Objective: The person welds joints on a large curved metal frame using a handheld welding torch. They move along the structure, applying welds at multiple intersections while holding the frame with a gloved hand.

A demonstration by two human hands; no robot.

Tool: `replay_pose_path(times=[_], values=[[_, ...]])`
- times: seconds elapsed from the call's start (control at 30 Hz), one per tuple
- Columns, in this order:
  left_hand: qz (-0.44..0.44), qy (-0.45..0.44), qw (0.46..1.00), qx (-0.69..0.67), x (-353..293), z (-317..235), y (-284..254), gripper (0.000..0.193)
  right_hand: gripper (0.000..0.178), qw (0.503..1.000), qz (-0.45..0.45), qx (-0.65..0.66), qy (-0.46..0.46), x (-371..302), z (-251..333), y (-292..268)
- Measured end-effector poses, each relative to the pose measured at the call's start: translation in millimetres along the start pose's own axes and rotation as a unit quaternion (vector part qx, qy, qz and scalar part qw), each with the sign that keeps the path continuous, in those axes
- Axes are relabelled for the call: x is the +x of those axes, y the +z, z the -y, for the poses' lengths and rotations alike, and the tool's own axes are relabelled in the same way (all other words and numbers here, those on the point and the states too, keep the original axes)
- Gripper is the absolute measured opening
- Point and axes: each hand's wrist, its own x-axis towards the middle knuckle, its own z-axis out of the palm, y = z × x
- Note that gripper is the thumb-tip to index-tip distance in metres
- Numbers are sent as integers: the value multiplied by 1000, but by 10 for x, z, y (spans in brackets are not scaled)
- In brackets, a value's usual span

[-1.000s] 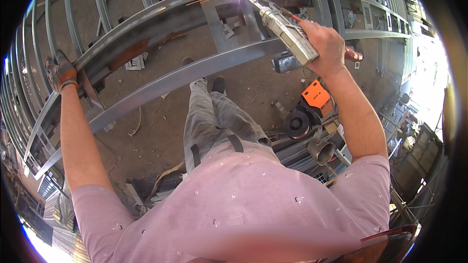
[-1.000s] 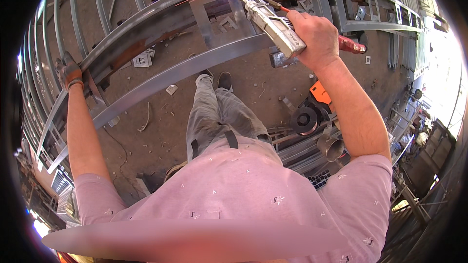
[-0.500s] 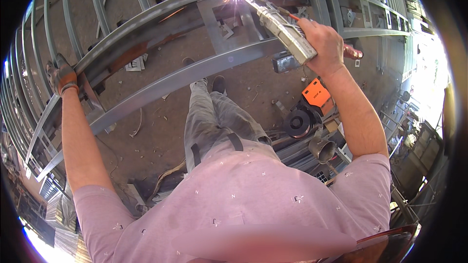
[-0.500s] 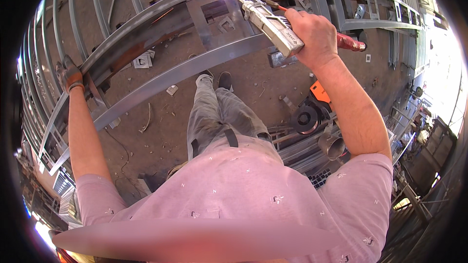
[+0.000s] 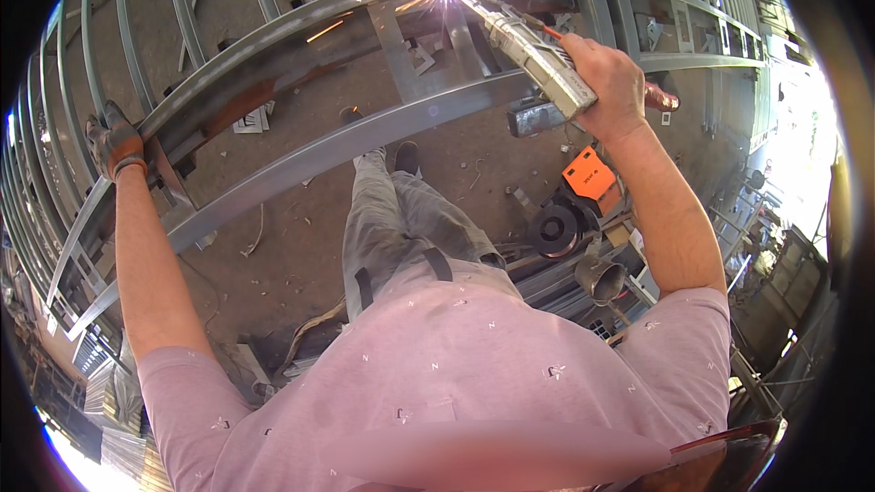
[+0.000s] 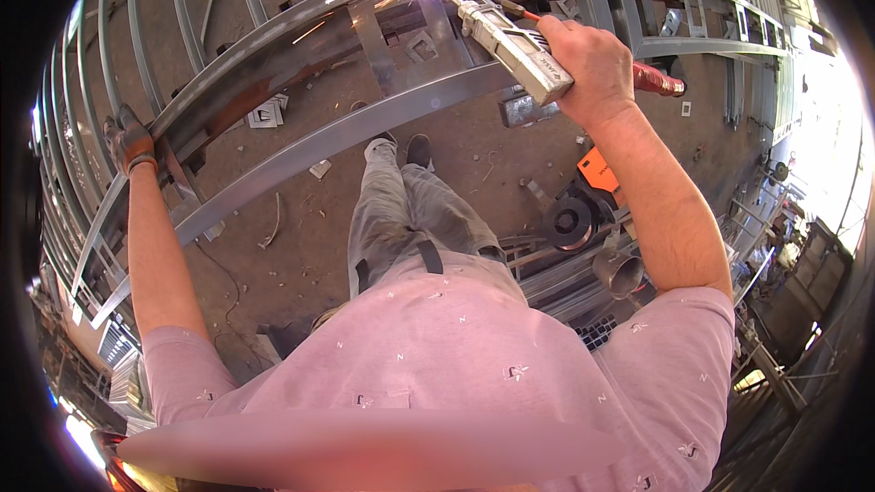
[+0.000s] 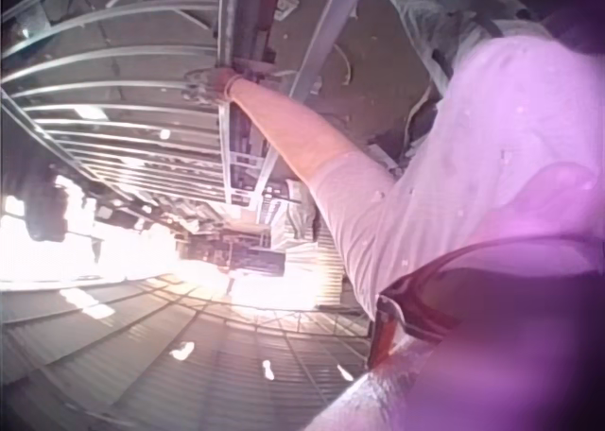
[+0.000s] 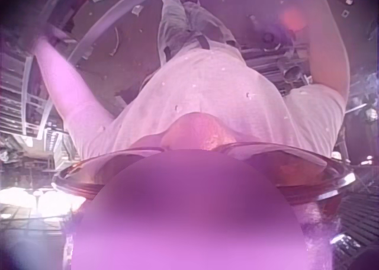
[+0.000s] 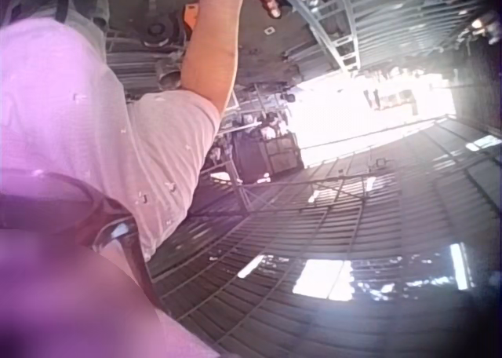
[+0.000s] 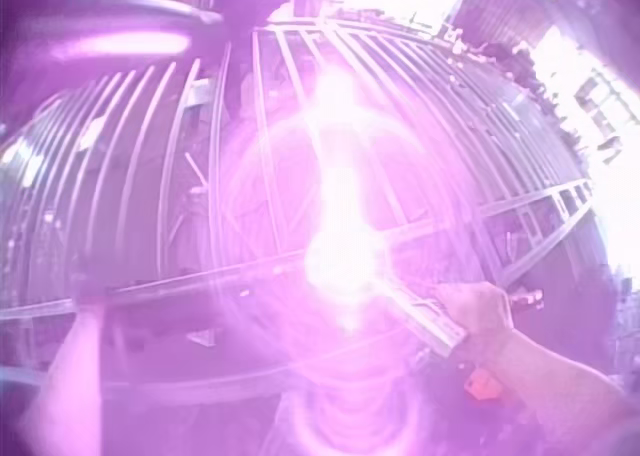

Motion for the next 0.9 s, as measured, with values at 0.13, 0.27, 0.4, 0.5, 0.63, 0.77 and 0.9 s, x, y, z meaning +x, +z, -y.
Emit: replay_pose_path(times=[0.13, 0.27, 0.4, 0.5, 0.63, 0.77, 0.9], values=[[5, -7, 1000, 1, -11, -44, -15, 82, 31, 1000, 11, -3, 9, 2, -14, -23], [-8, 3, 1000, 4, 0, -11, -6, 81, 31, 1000, 14, -3, 8, 12, -21, -44], [-2, -7, 1000, 10, -24, -44, -36, 80, 31, 1000, 11, 0, 4, 12, -46, -34], [4, -10, 1000, 4, -50, -98, -19, 80, 31, 1000, 15, -2, 5, -2, -76, -44], [-5, -2, 1000, 18, -19, 45, 21, 79, 31, 1000, 17, 2, -5, 18, -119, -31], [-2, -3, 1000, 11, -44, 55, 41, 80, 33, 999, 10, 23, -24, 41, -131, -86], [35, -33, 999, 20, -96, -31, 42, 82, 39, 999, 43, 24, -7, -26, -242, -248]])
